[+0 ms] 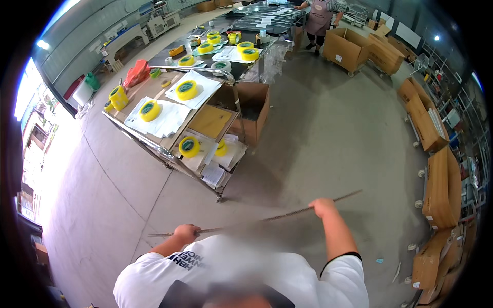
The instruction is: The person sorts and organizes stacks of labels and documents on a table. They handle several rolls of yellow tape, moving them and placing specific labels next to them. They review information on individual labels and a large checksheet before arranging them into piles.
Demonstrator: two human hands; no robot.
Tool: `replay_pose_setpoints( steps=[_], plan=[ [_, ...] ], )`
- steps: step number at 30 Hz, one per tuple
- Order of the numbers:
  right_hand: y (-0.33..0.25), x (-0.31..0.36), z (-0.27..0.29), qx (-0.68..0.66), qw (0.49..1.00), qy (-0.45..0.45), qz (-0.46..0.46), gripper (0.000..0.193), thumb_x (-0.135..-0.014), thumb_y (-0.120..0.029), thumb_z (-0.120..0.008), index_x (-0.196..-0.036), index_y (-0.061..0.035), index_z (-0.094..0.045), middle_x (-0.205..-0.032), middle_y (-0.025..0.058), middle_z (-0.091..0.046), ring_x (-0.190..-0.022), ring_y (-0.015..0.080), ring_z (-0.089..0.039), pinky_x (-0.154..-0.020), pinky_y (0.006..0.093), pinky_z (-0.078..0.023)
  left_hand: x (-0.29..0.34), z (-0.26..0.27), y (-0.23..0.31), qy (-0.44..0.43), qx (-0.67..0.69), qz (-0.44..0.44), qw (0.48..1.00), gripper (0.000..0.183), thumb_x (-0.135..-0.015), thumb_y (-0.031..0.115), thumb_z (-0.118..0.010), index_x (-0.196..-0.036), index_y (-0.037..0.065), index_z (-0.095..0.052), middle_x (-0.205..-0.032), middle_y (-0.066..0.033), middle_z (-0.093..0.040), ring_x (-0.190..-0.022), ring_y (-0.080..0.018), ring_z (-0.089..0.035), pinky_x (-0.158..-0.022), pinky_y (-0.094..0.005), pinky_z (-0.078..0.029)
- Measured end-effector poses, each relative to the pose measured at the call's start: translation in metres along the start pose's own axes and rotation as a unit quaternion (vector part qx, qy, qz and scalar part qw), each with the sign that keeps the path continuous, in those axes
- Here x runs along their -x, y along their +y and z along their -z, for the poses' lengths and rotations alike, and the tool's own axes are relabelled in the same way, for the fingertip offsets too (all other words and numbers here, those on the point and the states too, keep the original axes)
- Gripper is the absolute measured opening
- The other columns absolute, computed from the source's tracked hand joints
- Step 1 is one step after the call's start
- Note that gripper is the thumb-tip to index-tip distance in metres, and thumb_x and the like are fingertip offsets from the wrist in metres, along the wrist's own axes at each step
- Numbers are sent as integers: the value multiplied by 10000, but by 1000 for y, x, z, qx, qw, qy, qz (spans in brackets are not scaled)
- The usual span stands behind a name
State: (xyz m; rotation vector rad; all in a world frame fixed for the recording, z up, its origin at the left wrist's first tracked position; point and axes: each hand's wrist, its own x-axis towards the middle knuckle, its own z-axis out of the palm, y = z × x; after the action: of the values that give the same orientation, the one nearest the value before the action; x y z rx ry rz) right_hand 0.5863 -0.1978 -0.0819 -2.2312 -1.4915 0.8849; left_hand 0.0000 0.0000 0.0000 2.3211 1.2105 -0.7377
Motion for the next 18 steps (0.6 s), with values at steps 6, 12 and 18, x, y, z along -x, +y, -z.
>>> replay_pose_setpoints(
  steps=[6, 12, 18],
  plan=[
    [-121, -145, 72, 319, 938, -114, 68, 325, -843, -163, -586, -1078, -332, -735, -1088, 32, -713, -1039, 275, -661, -883, 407, -514, -45, 5, -28, -32, 61, 127, 989, 376, -867, 386, -629, -1232, 296, -652, -1201, -55, -659, -1125, -282, -610, -915, -402, -516],
    [-181, -267, 78, 401, 883, -170, 177, 313, -866, -193, -548, -1090, -322, -724, -1091, 13, -716, -1052, 229, -663, -911, 412, -482, -76, 2, -42, -75, 133, 280, 948, 404, -843, 402, -668, -1242, 343, -645, -1225, -26, -660, -1157, -268, -606, -959, -400, -505],
    [-245, -367, 68, 336, 860, -155, 351, 327, -861, -184, -598, -1175, -240, -672, -1123, 43, -686, -1098, 237, -612, -1048, 478, -352, -103, 44, -21, 48, 53, 475, 877, 488, -811, 322, -690, -1259, 145, -612, -1240, -75, -634, -1226, -272, -534, -1028, -389, -413]
  ],
)
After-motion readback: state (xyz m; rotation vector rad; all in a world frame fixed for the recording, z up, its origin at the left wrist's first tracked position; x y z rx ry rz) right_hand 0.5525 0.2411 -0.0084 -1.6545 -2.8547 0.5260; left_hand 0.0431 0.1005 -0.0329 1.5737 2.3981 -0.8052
